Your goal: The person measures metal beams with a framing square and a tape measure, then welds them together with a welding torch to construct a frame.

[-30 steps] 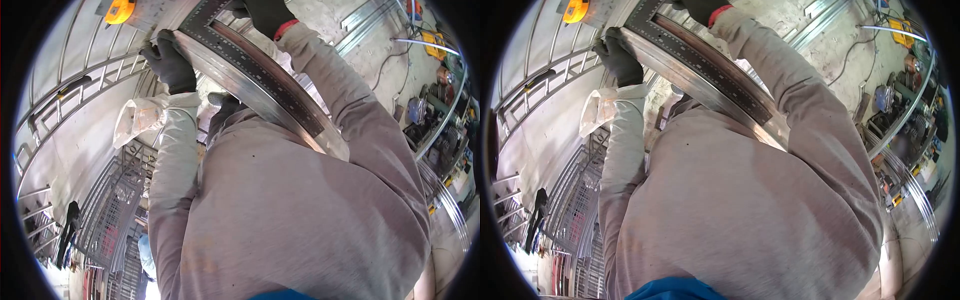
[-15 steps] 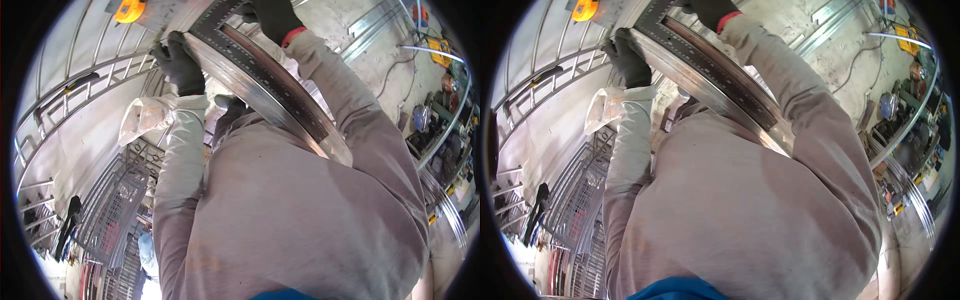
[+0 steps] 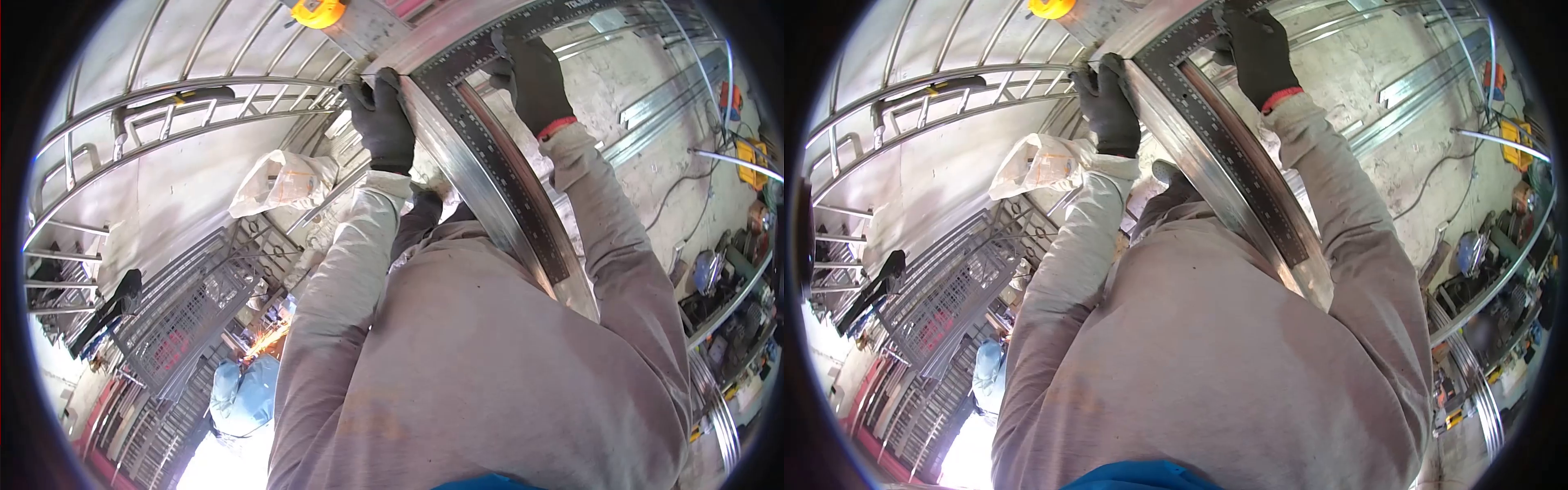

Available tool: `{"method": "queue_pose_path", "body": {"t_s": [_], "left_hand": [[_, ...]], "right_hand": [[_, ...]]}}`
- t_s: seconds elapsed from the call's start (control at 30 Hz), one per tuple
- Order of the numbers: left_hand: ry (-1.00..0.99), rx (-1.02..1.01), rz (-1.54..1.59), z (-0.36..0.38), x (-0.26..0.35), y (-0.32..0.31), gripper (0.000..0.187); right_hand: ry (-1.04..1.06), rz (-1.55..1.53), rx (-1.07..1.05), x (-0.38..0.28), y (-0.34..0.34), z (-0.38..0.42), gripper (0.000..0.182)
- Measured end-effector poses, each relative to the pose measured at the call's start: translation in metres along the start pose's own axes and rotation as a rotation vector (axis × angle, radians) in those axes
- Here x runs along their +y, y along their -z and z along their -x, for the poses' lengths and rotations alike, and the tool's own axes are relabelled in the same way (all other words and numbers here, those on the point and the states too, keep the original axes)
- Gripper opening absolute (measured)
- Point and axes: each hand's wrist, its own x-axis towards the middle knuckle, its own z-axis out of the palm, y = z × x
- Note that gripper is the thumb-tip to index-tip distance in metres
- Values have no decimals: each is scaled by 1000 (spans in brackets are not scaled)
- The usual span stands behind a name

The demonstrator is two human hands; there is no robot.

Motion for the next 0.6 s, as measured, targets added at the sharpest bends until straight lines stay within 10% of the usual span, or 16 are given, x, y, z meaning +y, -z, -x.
{"method": "queue_pose_path", "body": {"t_s": [0.6], "left_hand": [[84,0,26,1,6,2,28]], "right_hand": [[-20,-12,-6,-9,-6,8,30]]}}
